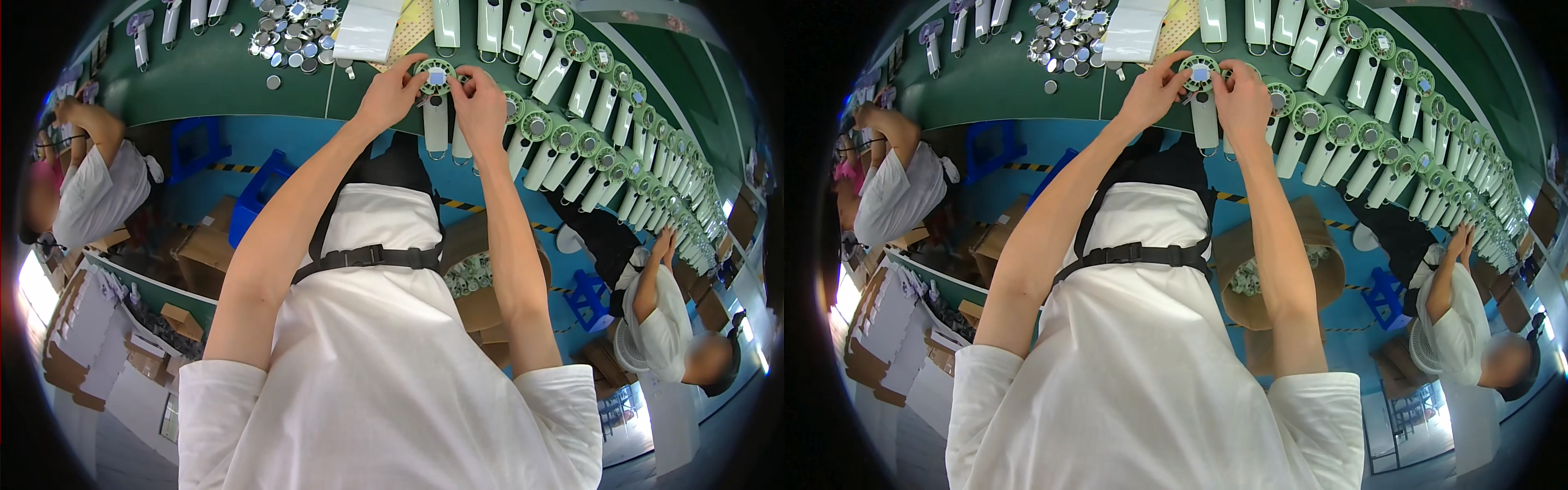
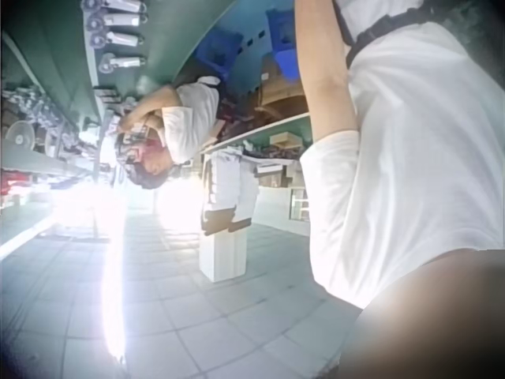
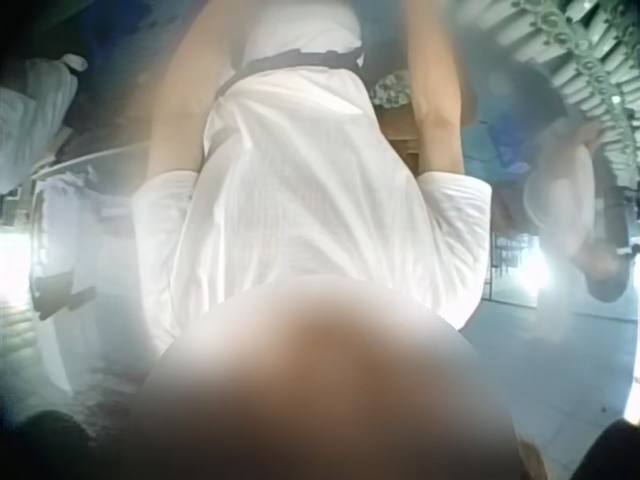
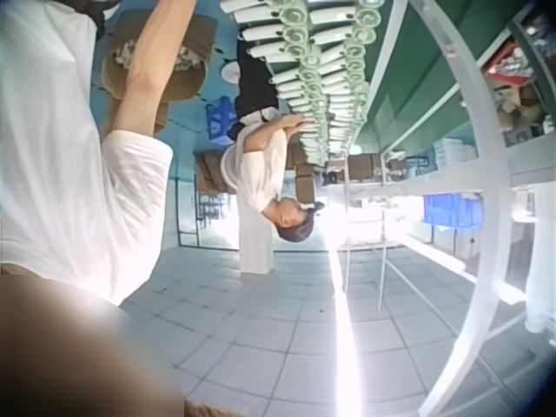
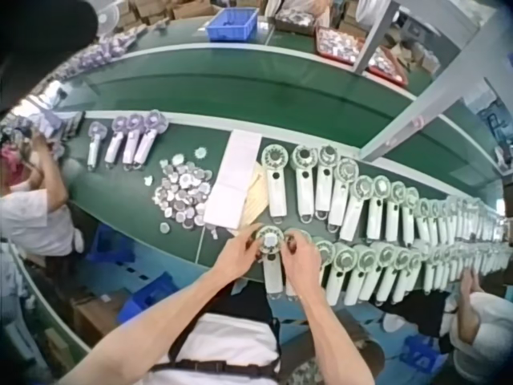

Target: Apply circular labels or components to a row of handheld fans on an assembly line.

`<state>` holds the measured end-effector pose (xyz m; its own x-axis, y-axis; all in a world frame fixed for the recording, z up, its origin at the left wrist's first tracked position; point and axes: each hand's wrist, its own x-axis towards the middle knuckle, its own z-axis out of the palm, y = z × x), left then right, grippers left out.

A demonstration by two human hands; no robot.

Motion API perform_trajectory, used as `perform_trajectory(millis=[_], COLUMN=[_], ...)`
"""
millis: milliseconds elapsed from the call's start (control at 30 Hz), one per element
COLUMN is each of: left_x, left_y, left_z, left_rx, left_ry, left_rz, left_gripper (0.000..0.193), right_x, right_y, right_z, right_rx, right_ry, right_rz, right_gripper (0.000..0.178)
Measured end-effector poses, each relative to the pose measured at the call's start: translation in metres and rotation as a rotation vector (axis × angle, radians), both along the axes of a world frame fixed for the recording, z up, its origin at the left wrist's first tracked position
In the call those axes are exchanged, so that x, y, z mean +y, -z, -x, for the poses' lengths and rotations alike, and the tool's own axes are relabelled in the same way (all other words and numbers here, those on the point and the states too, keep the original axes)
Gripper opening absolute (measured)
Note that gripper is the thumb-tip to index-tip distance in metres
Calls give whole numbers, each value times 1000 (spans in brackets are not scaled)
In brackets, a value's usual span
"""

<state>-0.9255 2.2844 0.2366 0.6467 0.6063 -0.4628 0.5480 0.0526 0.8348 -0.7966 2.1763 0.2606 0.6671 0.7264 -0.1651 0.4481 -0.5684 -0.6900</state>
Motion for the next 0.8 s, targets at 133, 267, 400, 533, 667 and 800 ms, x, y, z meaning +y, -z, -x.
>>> perform_trajectory(millis=[133,267,400,533,667,800], left_x=[0,2,4,6,9,9], left_y=[-6,-3,-4,0,5,10], left_z=[-4,-3,-5,-7,-7,-5], left_rx=[62,50,64,51,81,83], left_ry=[18,21,47,29,20,13], left_rz=[-37,-81,-104,-104,-82,1], left_gripper=[40,42,43,44,46,52], right_x=[1,2,-7,-19,-27,-28], right_y=[-1,-2,-7,-3,-9,1], right_z=[1,3,9,22,35,49], right_rx=[-34,-17,15,51,77,26], right_ry=[-19,14,71,-13,-17,-72], right_rz=[4,-17,-138,-148,-43,-47], right_gripper=[22,21,14,11,14,25])
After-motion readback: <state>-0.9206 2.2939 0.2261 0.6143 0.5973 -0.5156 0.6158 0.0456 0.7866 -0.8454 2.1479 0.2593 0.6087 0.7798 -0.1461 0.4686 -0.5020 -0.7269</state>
